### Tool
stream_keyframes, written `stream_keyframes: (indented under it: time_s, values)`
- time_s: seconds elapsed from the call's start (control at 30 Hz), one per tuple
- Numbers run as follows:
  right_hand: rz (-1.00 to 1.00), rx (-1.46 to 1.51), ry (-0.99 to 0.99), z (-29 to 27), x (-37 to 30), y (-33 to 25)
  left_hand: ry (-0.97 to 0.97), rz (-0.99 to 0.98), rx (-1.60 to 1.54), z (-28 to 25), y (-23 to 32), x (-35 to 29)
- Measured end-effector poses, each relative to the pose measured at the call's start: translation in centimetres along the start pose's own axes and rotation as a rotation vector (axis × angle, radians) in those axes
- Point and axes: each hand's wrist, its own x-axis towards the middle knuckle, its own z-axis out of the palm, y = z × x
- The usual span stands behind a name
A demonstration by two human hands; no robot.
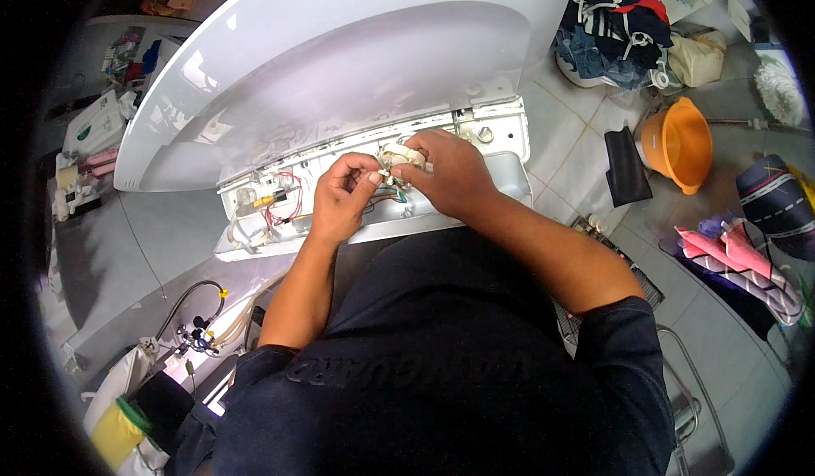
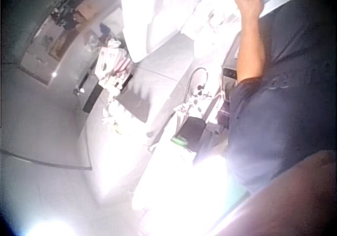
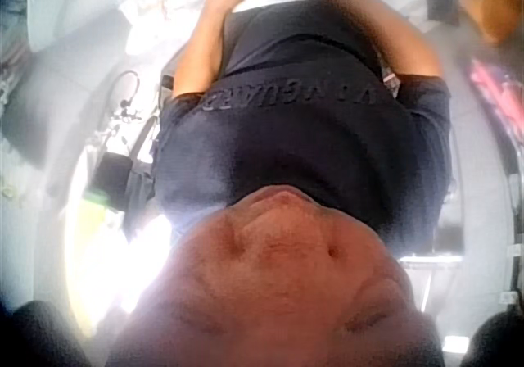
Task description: The person works on the internal wiring of a white appliance, likely a washing machine, with the lid open. They use their hands to manipulate a white plastic connector and associated wires within the machine's control panel area.
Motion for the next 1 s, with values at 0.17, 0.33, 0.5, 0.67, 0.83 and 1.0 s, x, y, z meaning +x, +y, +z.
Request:
stream_keyframes:
  time_s: [0.17,0.33,0.5,0.67,0.83,1.0]
  values:
    - [-0.022,-0.019,0.014,0.23,-0.17,0.28,-0.004,-0.012,-0.022,0.08,0.14,0.04]
    - [-0.032,-0.026,0.003,0.11,-0.23,0.08,-0.003,-0.005,-0.032,0.21,-0.09,0.07]
    - [-0.022,-0.023,0.011,0.08,-0.27,0.0,-0.003,-0.007,-0.042,0.28,0.09,-0.06]
    - [-0.029,-0.039,0.019,0.2,-0.25,0.17,0.002,-0.022,-0.026,0.24,0.22,-0.1]
    - [-0.019,-0.027,0.012,0.07,-0.21,-0.22,0.002,-0.03,-0.025,0.18,0.06,-0.08]
    - [-0.035,-0.035,0.029,0.3,-0.27,0.31,0.001,-0.038,-0.016,0.27,0.16,0.09]
